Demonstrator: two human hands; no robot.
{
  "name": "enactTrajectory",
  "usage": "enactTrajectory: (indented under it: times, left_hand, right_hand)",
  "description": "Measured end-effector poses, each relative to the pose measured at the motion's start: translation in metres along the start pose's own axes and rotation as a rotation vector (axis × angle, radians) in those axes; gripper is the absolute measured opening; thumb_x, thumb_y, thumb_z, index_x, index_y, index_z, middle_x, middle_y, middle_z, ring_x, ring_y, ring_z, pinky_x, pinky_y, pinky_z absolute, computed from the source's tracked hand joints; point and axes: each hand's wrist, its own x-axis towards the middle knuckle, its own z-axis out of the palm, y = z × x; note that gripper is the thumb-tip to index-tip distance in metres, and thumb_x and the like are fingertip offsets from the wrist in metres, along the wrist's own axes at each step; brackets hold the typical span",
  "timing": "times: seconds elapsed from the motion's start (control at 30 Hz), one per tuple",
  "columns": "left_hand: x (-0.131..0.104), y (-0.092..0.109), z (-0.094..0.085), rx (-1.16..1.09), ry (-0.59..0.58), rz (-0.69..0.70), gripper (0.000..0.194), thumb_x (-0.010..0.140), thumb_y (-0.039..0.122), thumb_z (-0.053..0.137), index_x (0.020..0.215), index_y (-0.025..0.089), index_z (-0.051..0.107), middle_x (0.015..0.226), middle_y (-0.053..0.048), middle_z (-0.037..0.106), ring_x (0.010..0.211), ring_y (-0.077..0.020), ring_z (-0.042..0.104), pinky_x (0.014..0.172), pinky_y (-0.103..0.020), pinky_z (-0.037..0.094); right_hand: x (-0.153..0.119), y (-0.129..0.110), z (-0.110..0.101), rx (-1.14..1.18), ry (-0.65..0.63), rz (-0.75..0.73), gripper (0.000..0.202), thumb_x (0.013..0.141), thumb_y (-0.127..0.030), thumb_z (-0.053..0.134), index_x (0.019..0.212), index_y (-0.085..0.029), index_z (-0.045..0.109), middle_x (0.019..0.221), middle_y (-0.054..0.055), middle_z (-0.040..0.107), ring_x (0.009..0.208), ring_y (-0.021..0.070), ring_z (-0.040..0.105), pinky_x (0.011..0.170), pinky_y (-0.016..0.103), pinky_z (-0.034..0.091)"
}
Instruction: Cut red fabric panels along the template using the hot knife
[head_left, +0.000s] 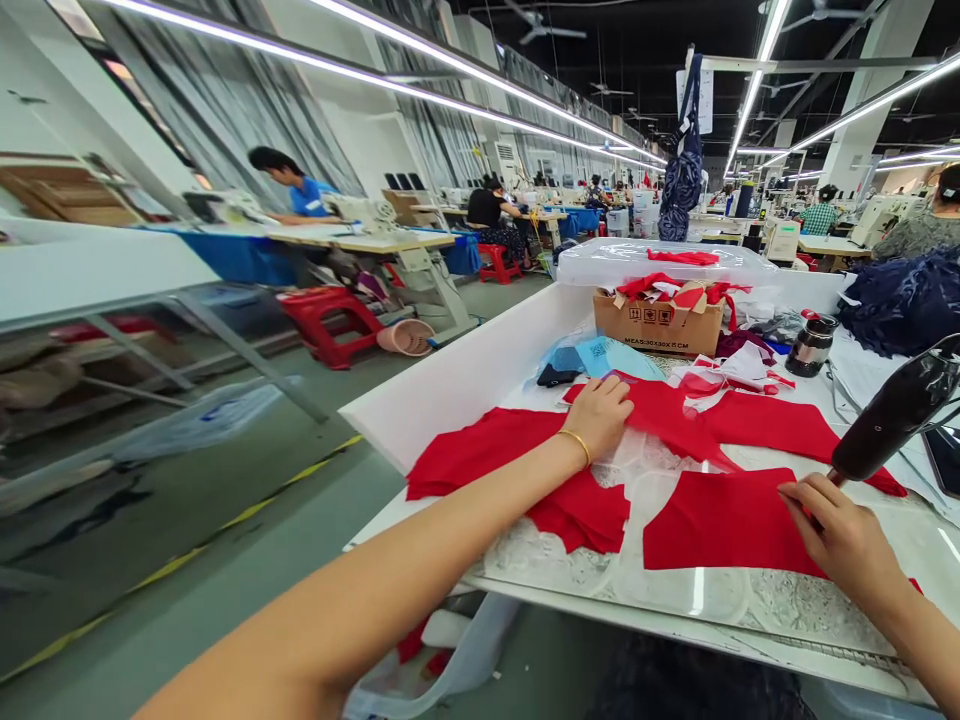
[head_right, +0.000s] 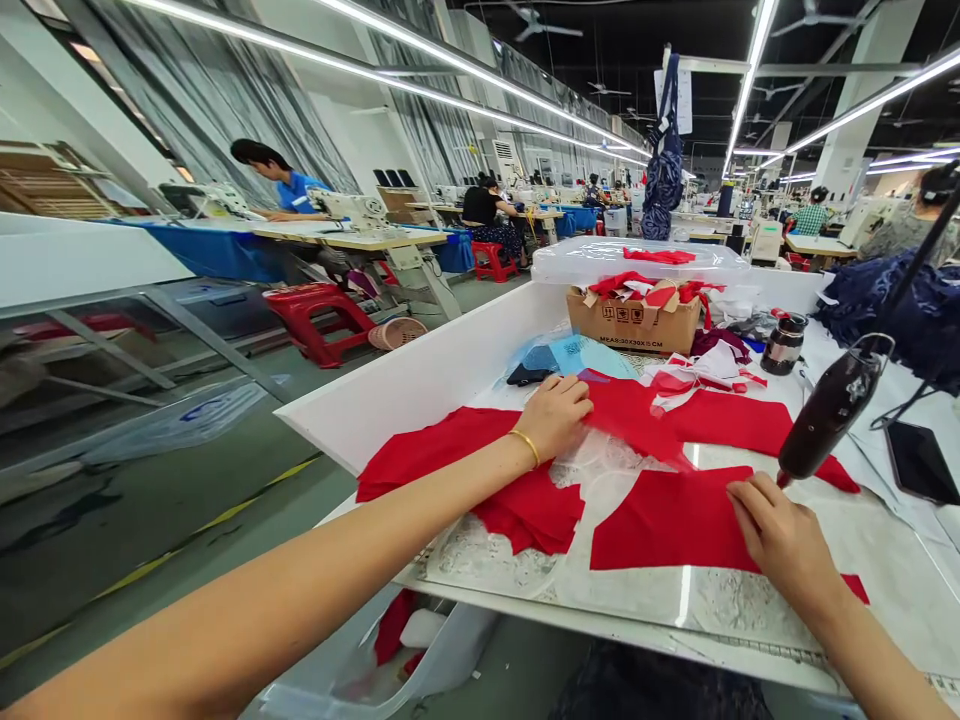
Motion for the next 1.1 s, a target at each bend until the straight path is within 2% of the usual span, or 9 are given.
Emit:
enactTrajectory:
  times: [0.13, 0.27, 0.37, 0.5, 0.57, 0.67, 0.83, 1.0, 1.1]
  left_hand:
    - [-0.025, 0.023, -0.016, 0.000, 0.065, 0.138, 0.020, 0.095, 0.005, 0.060, 0.084, 0.019, 0.070, 0.092, -0.009, 0.066, 0.094, -0.0251, 0.058, 0.084, -0.040, 0.043]
    - [-0.047, 0.063, -0.028, -0.012, 0.134, 0.261, 0.022, 0.100, 0.005, 0.056, 0.087, 0.019, 0.067, 0.089, -0.006, 0.065, 0.091, -0.0220, 0.058, 0.087, -0.037, 0.043]
    - [-0.059, 0.088, -0.032, -0.028, 0.162, 0.314, 0.019, 0.101, 0.006, 0.056, 0.090, 0.019, 0.066, 0.083, -0.003, 0.063, 0.087, -0.0206, 0.058, 0.087, -0.035, 0.044]
    - [-0.071, 0.106, -0.032, -0.045, 0.171, 0.333, 0.018, 0.100, 0.004, 0.057, 0.095, 0.018, 0.066, 0.081, -0.002, 0.063, 0.083, -0.0203, 0.057, 0.086, -0.036, 0.044]
    - [-0.074, 0.110, -0.032, -0.061, 0.170, 0.326, 0.017, 0.099, 0.004, 0.057, 0.098, 0.018, 0.066, 0.083, -0.002, 0.064, 0.083, -0.0208, 0.058, 0.086, -0.037, 0.044]
    - [-0.073, 0.116, -0.032, -0.085, 0.176, 0.318, 0.016, 0.098, 0.004, 0.059, 0.099, 0.018, 0.066, 0.084, -0.003, 0.064, 0.084, -0.0211, 0.058, 0.087, -0.037, 0.043]
    - [-0.062, 0.117, -0.032, -0.049, 0.205, 0.319, 0.017, 0.098, 0.004, 0.057, 0.095, 0.017, 0.067, 0.084, -0.003, 0.063, 0.084, -0.0210, 0.057, 0.086, -0.036, 0.042]
    - [-0.072, 0.099, -0.044, 0.013, 0.168, 0.238, 0.026, 0.093, -0.004, 0.057, 0.079, 0.018, 0.063, 0.080, -0.004, 0.060, 0.084, -0.0222, 0.056, 0.085, -0.037, 0.043]
    - [-0.087, 0.094, -0.050, 0.050, 0.116, 0.194, 0.025, 0.092, -0.004, 0.057, 0.084, 0.018, 0.064, 0.083, -0.003, 0.061, 0.085, -0.0222, 0.057, 0.086, -0.037, 0.044]
  right_hand:
    - [-0.037, 0.024, -0.021, -0.020, -0.024, 0.071, 0.037, 0.108, -0.037, 0.042, 0.099, -0.023, 0.075, 0.087, 0.005, 0.074, 0.066, 0.0131, 0.071, 0.052, 0.021, 0.053]
    - [-0.058, 0.041, -0.040, -0.020, 0.000, 0.164, 0.036, 0.106, -0.043, 0.046, 0.091, -0.023, 0.072, 0.084, 0.004, 0.073, 0.050, 0.0091, 0.062, 0.042, 0.020, 0.049]
    - [-0.070, 0.047, -0.052, -0.045, 0.008, 0.190, 0.036, 0.106, -0.045, 0.046, 0.090, -0.023, 0.070, 0.084, 0.004, 0.073, 0.046, 0.0079, 0.058, 0.039, 0.019, 0.048]
    - [-0.091, 0.054, -0.064, 0.014, -0.056, 0.263, 0.030, 0.103, -0.044, 0.050, 0.095, -0.024, 0.072, 0.090, 0.005, 0.073, 0.048, 0.0091, 0.061, 0.041, 0.020, 0.049]
    - [-0.103, 0.059, -0.069, 0.031, -0.077, 0.305, 0.027, 0.101, -0.046, 0.054, 0.097, -0.026, 0.072, 0.092, 0.005, 0.073, 0.047, 0.0090, 0.058, 0.040, 0.022, 0.049]
    - [-0.117, 0.066, -0.075, -0.025, -0.033, 0.353, 0.024, 0.098, -0.047, 0.060, 0.096, -0.027, 0.072, 0.093, 0.007, 0.073, 0.046, 0.0114, 0.057, 0.038, 0.025, 0.049]
    - [-0.115, 0.061, -0.072, -0.092, 0.046, 0.415, 0.020, 0.097, -0.044, 0.061, 0.096, -0.027, 0.071, 0.092, 0.011, 0.073, 0.048, 0.0145, 0.058, 0.039, 0.028, 0.048]
    - [-0.099, 0.036, -0.054, 0.053, -0.016, 0.288, 0.021, 0.101, -0.037, 0.056, 0.100, -0.025, 0.074, 0.096, 0.005, 0.072, 0.050, 0.0073, 0.058, 0.044, 0.019, 0.048]
    - [-0.093, 0.029, -0.048, 0.085, -0.065, 0.225, 0.020, 0.102, -0.032, 0.055, 0.100, -0.025, 0.074, 0.092, 0.004, 0.071, 0.053, 0.0063, 0.060, 0.044, 0.016, 0.047]
